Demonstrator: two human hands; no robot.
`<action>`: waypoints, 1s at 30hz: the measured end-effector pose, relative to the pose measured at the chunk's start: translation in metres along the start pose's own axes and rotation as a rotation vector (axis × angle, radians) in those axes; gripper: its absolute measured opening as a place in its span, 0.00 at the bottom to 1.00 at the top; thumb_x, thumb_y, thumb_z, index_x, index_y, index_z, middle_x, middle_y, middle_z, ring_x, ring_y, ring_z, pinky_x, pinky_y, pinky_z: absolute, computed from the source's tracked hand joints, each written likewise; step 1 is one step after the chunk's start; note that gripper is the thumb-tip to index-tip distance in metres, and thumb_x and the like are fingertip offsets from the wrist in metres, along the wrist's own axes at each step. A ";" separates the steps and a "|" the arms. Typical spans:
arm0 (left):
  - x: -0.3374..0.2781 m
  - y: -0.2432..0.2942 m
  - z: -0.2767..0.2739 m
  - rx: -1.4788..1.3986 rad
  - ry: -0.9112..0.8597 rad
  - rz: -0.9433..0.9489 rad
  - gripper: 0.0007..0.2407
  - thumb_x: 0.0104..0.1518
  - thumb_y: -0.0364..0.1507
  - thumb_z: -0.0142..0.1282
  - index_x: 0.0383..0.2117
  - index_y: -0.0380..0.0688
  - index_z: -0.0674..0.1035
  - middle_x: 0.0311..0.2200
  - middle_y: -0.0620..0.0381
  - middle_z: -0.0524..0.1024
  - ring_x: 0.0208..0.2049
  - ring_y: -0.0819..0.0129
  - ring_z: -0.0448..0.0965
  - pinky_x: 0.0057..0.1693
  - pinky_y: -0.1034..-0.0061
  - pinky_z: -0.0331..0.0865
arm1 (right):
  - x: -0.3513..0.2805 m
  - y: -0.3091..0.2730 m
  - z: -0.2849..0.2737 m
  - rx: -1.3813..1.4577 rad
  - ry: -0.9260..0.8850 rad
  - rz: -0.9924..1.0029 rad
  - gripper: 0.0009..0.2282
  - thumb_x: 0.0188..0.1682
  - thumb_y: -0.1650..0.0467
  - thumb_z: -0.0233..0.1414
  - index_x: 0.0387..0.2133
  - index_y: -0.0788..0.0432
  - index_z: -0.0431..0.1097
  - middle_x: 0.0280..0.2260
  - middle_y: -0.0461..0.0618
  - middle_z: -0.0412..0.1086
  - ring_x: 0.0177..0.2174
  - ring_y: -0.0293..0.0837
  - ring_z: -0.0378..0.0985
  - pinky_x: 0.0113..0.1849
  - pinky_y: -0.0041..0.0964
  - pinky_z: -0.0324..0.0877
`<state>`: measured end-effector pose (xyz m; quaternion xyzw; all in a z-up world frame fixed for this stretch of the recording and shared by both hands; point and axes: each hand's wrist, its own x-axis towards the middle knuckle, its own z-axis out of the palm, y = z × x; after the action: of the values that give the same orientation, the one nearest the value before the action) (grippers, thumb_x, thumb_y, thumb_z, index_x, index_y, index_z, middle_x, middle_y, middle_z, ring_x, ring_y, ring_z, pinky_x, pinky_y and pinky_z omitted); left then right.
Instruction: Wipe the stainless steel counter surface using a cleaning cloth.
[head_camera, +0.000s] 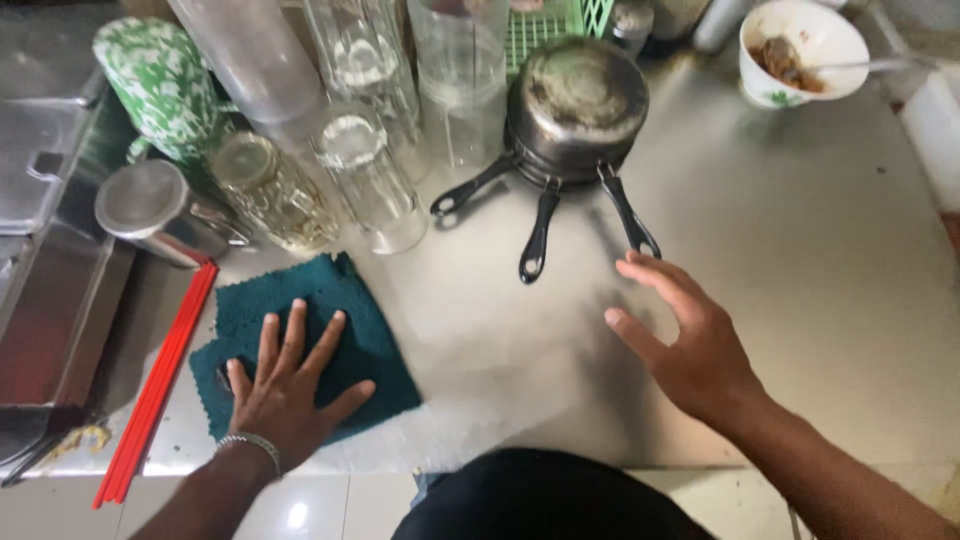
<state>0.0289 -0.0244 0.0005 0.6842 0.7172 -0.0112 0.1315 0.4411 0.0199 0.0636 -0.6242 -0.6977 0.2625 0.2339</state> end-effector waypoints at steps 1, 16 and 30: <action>0.003 0.007 0.000 -0.002 0.015 -0.003 0.42 0.45 0.60 0.53 0.72 0.76 0.53 0.76 0.57 0.33 0.75 0.47 0.30 0.64 0.29 0.36 | 0.006 -0.002 -0.002 -0.002 0.007 -0.013 0.24 0.47 0.61 0.57 0.57 0.55 0.68 0.63 0.51 0.63 0.64 0.49 0.62 0.61 0.48 0.57; 0.007 0.105 -0.014 -0.051 -0.276 0.229 0.38 0.54 0.59 0.49 0.73 0.75 0.50 0.76 0.59 0.28 0.73 0.55 0.23 0.67 0.33 0.28 | 0.009 -0.016 0.010 0.062 -0.025 -0.079 0.23 0.47 0.62 0.57 0.56 0.56 0.69 0.62 0.51 0.65 0.62 0.49 0.65 0.60 0.45 0.60; 0.009 0.110 -0.007 0.035 -0.190 0.168 0.39 0.51 0.59 0.51 0.72 0.73 0.51 0.76 0.57 0.29 0.73 0.51 0.26 0.66 0.32 0.32 | 0.001 -0.009 0.005 0.036 -0.010 -0.025 0.23 0.47 0.61 0.56 0.57 0.54 0.68 0.63 0.50 0.64 0.63 0.49 0.63 0.60 0.47 0.58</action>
<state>0.1359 -0.0075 0.0237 0.7398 0.6415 -0.0775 0.1876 0.4312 0.0200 0.0656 -0.6098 -0.7018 0.2752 0.2447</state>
